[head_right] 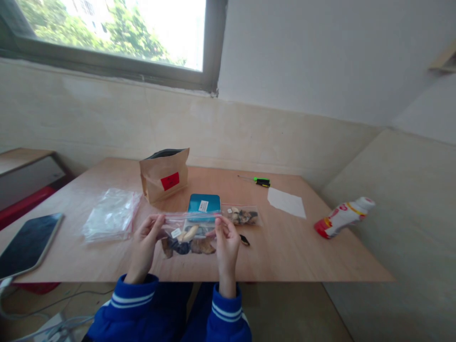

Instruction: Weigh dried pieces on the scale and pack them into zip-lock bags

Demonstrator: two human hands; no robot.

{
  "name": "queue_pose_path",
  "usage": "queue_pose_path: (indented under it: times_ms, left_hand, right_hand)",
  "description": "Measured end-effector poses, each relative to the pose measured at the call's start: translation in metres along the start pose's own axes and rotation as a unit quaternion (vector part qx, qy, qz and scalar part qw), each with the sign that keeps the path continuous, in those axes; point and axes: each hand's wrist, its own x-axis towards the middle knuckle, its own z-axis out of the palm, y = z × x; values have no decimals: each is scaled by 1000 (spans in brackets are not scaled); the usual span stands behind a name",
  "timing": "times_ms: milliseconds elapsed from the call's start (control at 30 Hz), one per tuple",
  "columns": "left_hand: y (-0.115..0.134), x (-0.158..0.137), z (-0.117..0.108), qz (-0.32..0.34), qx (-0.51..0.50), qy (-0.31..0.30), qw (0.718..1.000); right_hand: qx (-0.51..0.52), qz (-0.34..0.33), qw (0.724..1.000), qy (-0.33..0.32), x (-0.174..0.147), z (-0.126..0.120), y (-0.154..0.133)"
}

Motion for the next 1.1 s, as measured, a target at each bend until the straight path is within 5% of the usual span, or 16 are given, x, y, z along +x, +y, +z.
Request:
queue_pose_path:
  times_ms: [400,767,1100]
  left_hand:
    - [7,-2,3,24,15,-35,999]
    - [5,-10,6,41,63,62,995]
    - [-1,-13,11,38,11,12,999]
  right_hand:
    - [17,-44,999,9,6,-11,-8]
    - [56,-32,998,-10,-3,7,0]
    - [-2,-13,999,-34,-10,8,-2]
